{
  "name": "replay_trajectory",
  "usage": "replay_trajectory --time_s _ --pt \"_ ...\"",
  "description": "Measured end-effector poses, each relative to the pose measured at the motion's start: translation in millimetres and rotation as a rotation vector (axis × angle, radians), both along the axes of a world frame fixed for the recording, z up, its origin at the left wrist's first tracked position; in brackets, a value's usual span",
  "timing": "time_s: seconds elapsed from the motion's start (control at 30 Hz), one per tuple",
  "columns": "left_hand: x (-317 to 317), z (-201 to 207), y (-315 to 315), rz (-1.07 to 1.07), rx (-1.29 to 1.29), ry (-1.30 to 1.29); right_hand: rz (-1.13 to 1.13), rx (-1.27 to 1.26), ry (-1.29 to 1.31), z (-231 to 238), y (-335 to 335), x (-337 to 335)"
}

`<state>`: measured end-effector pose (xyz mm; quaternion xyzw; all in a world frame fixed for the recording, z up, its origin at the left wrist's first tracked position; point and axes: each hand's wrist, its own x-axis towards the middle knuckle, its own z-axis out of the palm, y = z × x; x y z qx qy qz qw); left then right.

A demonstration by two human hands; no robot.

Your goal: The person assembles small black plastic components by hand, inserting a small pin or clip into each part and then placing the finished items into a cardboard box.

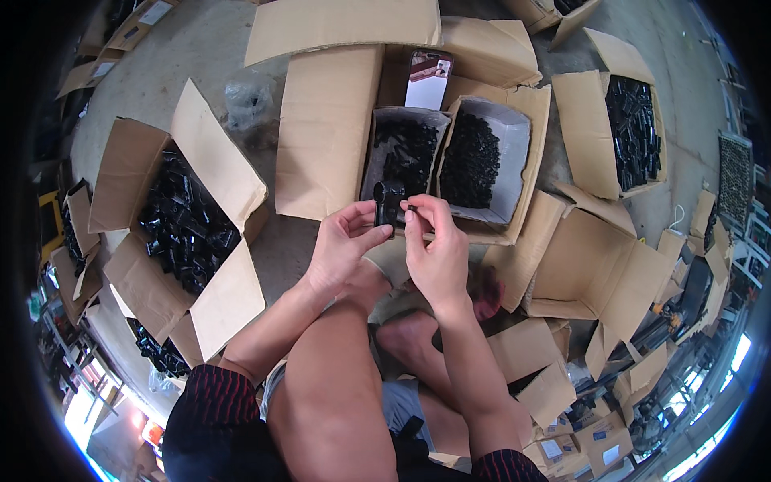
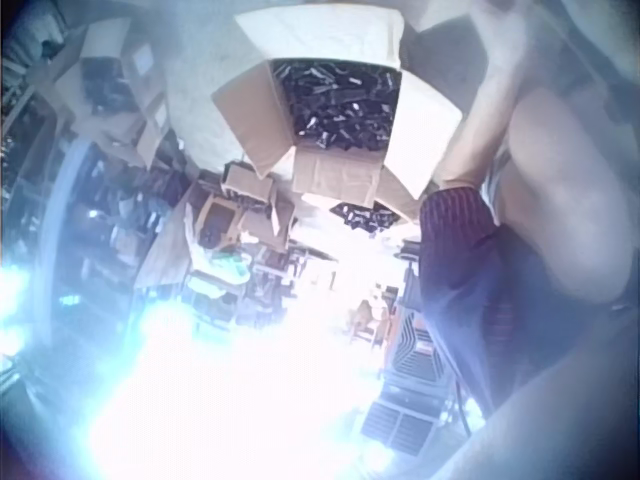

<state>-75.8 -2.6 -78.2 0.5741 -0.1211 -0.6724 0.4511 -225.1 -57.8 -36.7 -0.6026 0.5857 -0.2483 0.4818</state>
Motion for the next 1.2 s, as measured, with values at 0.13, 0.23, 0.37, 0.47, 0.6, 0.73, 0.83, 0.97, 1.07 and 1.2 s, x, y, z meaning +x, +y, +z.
replay_trajectory --time_s 0.13,0.23,0.37,0.47,0.6,0.73,0.83,0.97,1.07,1.2 --pt "0 6 0 0.007 0.009 -0.051 0.005 -0.087 0.061 1 4 2" --pt "-1 8 -1 -0.008 0.024 -0.065 0.114 -0.182 0.108 0 2 0" --pt "-1 3 0 -0.007 -0.002 -0.032 0.109 -0.193 0.130 0 2 3" --pt "-2 7 -2 -0.021 -0.006 -0.092 0.106 -0.190 0.086 1 -1 4" --pt "-1 2 1 0.041 0.009 0.036 0.099 -0.180 0.095 1 -1 5" --pt "-1 11 -3 0.048 0.025 0.069 0.114 -0.178 0.110 3 -3 3" --pt "-1 7 -2 0.056 0.038 0.060 0.097 -0.134 0.098 1 -2 3" --pt "-2 2 1 0.030 -0.005 0.020 0.053 -0.043 0.076 -1 0 1" --pt "-3 2 0 0.002 0.000 0.011 0.085 -0.108 0.087 0 -3 -2" --pt "-1 3 0 0.001 -0.004 0.014 0.104 -0.129 0.085 -2 -3 -2"
